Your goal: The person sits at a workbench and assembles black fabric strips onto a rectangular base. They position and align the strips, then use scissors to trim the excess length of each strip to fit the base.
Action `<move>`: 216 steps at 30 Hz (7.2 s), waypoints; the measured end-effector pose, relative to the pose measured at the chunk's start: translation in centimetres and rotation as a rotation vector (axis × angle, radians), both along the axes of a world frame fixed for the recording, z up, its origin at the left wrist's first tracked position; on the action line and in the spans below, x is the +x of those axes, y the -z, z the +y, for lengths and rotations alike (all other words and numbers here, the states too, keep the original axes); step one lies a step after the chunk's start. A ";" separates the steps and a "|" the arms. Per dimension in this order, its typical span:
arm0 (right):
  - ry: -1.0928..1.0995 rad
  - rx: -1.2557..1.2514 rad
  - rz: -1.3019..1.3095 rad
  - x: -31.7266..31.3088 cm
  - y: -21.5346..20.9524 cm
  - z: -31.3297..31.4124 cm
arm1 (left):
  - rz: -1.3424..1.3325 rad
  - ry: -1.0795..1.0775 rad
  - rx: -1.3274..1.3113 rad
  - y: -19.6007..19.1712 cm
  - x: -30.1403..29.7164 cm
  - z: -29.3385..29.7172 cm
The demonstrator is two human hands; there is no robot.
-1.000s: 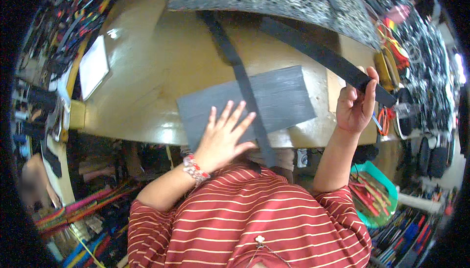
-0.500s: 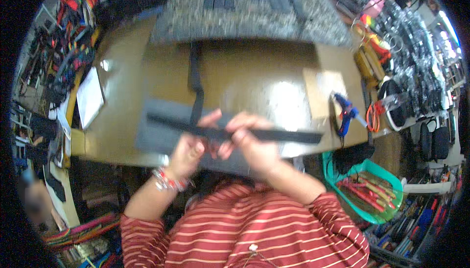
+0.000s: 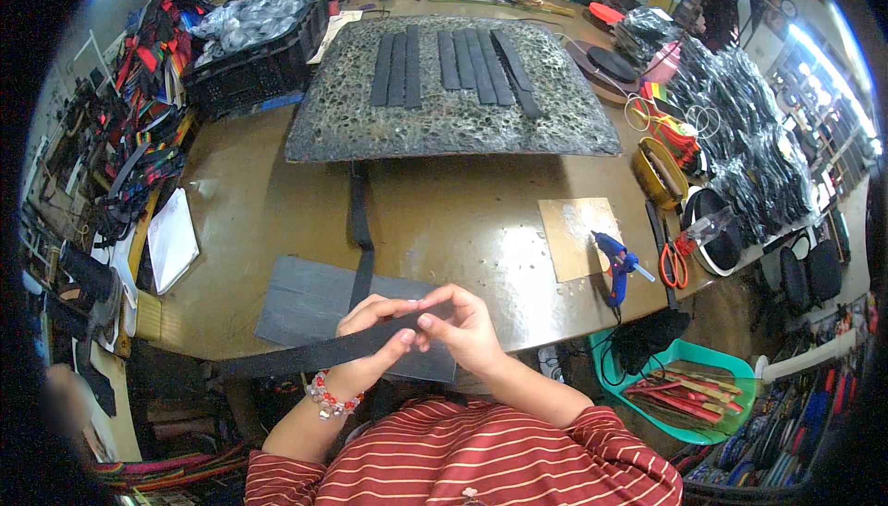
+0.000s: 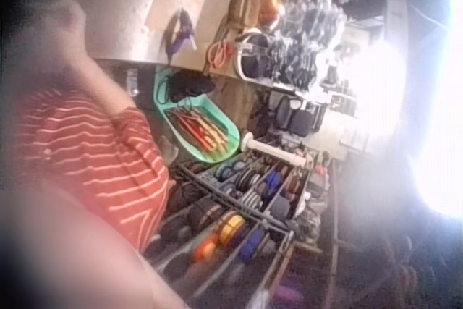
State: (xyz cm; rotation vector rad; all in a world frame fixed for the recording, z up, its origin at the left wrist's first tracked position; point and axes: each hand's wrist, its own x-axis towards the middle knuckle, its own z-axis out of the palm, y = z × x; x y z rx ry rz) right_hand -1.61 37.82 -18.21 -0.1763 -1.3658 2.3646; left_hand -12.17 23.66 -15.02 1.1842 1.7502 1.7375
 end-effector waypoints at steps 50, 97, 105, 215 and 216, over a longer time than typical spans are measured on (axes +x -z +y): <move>0.396 1.251 -0.493 7.3 4.3 6.7 | -0.228 0.033 -0.420 6.0 0.2 9.4; 0.354 1.282 -0.512 7.2 3.6 6.7 | -0.029 0.034 -0.521 5.5 0.4 9.6; 0.490 1.238 -0.490 6.6 3.7 6.1 | -0.001 0.021 -0.535 5.3 0.6 9.7; 0.035 1.595 -0.327 -1.7 1.1 2.9 | -0.191 -0.418 -0.599 5.2 -8.5 0.7; -0.001 1.613 -0.319 -2.3 0.9 2.7 | -0.159 -0.404 -0.585 5.2 -8.5 0.8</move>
